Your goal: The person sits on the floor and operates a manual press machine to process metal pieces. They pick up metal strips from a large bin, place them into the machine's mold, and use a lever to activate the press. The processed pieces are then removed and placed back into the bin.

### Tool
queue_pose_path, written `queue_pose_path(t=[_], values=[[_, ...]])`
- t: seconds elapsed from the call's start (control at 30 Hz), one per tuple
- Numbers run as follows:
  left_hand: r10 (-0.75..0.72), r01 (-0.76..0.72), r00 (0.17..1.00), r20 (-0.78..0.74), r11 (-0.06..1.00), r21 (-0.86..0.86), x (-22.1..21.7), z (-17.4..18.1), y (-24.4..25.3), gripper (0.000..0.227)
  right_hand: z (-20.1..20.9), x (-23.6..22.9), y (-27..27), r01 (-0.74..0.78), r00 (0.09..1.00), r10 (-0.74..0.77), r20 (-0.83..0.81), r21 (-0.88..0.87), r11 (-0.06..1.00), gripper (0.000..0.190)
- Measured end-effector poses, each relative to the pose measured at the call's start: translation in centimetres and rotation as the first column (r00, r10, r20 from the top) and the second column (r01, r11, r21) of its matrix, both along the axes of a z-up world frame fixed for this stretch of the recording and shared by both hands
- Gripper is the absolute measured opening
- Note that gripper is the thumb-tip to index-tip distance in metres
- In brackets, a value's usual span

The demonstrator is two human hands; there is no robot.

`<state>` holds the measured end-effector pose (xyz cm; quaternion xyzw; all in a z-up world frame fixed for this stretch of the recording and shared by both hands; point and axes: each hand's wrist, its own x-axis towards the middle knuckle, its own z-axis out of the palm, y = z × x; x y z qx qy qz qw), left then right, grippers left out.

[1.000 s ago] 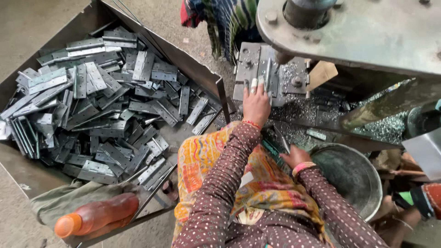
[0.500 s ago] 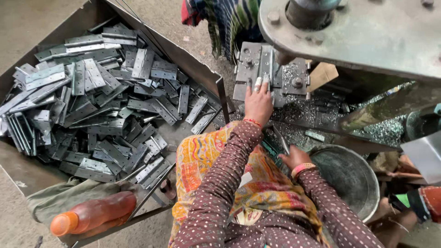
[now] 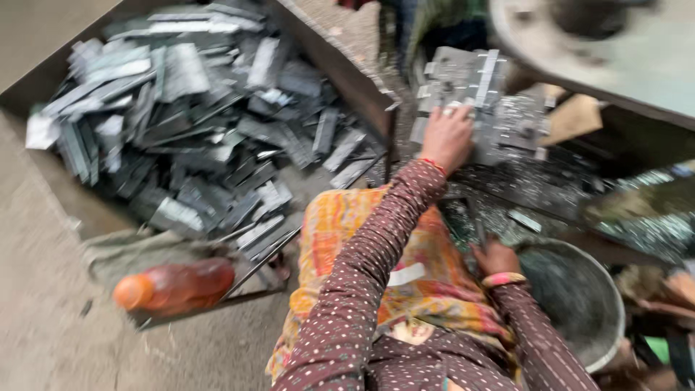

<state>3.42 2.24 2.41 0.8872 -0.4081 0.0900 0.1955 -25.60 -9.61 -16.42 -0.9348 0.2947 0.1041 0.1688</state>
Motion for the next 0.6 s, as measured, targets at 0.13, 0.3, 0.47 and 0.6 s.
queue_pose_path(t=[0.13,0.3,0.47,0.6], values=[[0.296,-0.237,0.950,0.101,0.892,-0.385,3.1,-2.4,5.1,0.023,3.0,2.0,-2.5,0.065,0.987,-0.065,-0.147,-0.007,0.998,0.058],[0.640,-0.631,0.768,-0.035,0.746,-0.212,11.4,-12.0,15.4,0.037,9.0,4.5,-4.3,-0.053,0.965,0.039,-0.259,-0.047,0.997,0.063],[0.683,-0.700,0.710,0.171,0.710,0.072,16.1,-22.6,20.0,0.027,10.6,4.8,-3.4,-0.070,0.953,0.046,-0.301,-0.070,0.995,0.064],[0.616,-0.616,0.788,0.008,0.787,0.025,17.2,-26.7,21.7,0.024,10.5,4.5,-3.5,-0.030,0.955,0.011,-0.296,-0.057,0.998,0.061]])
